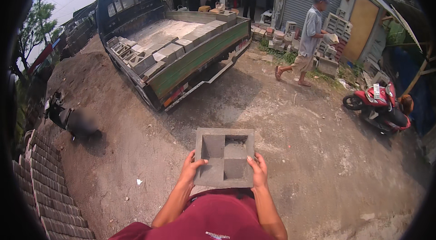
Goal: The person lifts concrete blocks from a stack and places them into the back of a truck.
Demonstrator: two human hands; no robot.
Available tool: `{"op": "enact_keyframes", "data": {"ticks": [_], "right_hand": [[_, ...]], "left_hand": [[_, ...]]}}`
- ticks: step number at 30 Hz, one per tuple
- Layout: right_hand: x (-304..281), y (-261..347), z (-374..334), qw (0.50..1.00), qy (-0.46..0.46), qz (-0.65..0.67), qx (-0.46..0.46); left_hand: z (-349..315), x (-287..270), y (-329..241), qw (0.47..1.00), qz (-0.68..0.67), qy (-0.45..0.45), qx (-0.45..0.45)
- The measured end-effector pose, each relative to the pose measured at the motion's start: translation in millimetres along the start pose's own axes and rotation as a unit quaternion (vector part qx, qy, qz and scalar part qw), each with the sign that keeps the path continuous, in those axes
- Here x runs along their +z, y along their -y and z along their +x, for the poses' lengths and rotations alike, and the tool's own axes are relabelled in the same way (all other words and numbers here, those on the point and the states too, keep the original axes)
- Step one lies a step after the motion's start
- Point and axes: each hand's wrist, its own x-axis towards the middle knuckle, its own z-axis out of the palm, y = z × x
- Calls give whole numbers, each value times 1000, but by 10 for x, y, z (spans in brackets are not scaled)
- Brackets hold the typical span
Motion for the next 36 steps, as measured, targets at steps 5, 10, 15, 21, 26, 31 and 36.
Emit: {"op": "enact_keyframes", "data": {"ticks": [5, 10, 15, 21, 26, 31, 36], "right_hand": [[-90, 142, 1480, 999, 10, -40, 15], [-67, 354, 3225, 991, 65, -115, 34], [186, 712, 4588, 977, 152, -121, 87], [622, 846, 5904, 965, 205, -126, 103], [1075, 761, 7227, 964, 226, -129, 58], [1667, 785, 8572, 954, 269, -131, 10], [2130, 954, 9531, 926, 355, -125, -6]], "left_hand": [[1308, 377, -9, 998, -37, -28, 30], [2651, 827, -114, 992, -75, -89, 42], [3677, 1164, -362, 981, -117, -141, 62], [4727, 1373, -931, 972, -109, -170, 118], [5902, 1403, -1498, 970, -111, -175, 126], [7259, 1326, -2096, 963, -122, -162, 175], [8134, 1228, -2664, 960, -169, -177, 134]]}}
